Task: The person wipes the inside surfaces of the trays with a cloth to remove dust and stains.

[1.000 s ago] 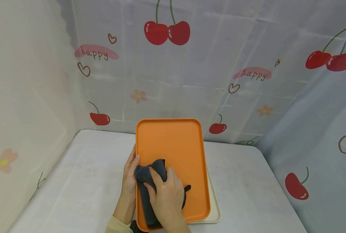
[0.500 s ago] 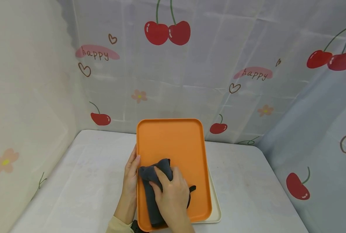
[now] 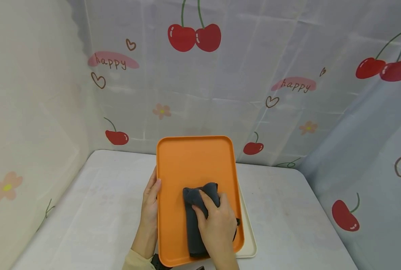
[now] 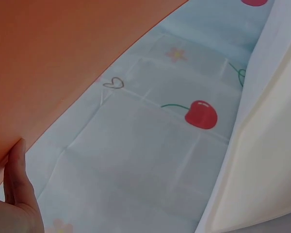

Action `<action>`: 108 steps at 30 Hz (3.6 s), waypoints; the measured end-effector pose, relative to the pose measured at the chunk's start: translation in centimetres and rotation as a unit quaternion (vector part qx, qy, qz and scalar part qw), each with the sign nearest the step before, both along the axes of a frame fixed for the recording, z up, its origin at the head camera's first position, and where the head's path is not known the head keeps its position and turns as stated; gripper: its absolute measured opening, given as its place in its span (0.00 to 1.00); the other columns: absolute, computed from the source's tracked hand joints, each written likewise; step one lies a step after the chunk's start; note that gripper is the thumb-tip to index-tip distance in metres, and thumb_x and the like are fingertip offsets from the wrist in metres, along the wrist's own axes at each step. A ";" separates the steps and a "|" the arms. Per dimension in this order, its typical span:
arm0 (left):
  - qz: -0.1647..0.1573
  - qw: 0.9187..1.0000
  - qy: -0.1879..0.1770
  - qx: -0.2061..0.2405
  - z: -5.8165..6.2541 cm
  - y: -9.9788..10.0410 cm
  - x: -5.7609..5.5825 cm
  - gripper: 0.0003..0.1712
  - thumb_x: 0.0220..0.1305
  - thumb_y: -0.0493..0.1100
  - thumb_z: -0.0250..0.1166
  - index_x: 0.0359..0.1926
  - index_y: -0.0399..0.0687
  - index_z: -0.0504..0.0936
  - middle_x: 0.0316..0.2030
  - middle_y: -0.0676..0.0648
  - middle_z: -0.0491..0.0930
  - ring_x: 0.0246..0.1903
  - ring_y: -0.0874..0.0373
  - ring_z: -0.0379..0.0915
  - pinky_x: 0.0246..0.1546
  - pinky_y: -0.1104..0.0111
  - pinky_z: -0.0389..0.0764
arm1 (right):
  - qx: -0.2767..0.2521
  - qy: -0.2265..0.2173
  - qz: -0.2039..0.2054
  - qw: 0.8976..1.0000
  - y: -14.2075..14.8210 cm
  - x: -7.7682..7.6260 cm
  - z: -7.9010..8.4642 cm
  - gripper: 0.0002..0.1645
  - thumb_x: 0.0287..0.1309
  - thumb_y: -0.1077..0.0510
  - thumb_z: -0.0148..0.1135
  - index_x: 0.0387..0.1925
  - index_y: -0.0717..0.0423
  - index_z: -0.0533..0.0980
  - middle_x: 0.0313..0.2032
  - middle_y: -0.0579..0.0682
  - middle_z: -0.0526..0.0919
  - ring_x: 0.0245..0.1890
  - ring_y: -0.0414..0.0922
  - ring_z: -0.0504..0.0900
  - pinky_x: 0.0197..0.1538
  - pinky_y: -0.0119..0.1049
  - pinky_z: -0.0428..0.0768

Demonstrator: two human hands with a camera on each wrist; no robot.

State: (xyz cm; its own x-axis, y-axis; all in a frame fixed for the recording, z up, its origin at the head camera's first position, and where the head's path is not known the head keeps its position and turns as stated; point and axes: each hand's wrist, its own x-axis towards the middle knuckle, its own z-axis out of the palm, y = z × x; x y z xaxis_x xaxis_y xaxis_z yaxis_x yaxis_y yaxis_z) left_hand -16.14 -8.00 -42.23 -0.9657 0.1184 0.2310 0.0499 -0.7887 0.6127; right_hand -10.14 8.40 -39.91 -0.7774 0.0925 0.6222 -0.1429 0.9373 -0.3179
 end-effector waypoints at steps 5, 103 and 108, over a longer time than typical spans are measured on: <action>0.006 1.000 -0.009 -0.004 -0.1 -0.1 -0.1 0.32 0.79 0.43 0.42 0.78 0.52 0.44 0.66 0.62 0.69 0.63 0.68 0.69 0.61 0.72 0.74 | -0.016 0.006 -0.017 1.000 1.1 -0.1 -0.1 0.27 0.38 0.51 0.81 0.46 0.43 0.85 0.35 0.55 0.76 0.25 0.47 0.77 0.23 0.40 0.77; 0.017 0.998 -0.025 -0.058 -0.6 0.0 -0.1 0.31 0.79 0.47 0.43 0.78 0.58 0.47 0.64 0.67 0.69 0.62 0.71 0.68 0.62 0.75 0.73 | 0.046 0.004 0.098 0.994 -4.1 1.8 -1.0 0.29 0.35 0.46 0.82 0.45 0.41 0.85 0.33 0.50 0.76 0.26 0.39 0.72 0.25 0.29 0.71; 0.024 0.996 -0.023 -0.077 -0.8 0.0 0.0 0.32 0.79 0.48 0.42 0.78 0.56 0.44 0.66 0.68 0.66 0.64 0.73 0.64 0.64 0.76 0.70 | 0.026 -0.009 0.097 0.995 -3.7 1.9 -1.0 0.30 0.35 0.47 0.82 0.46 0.39 0.85 0.33 0.48 0.75 0.25 0.38 0.71 0.25 0.27 0.70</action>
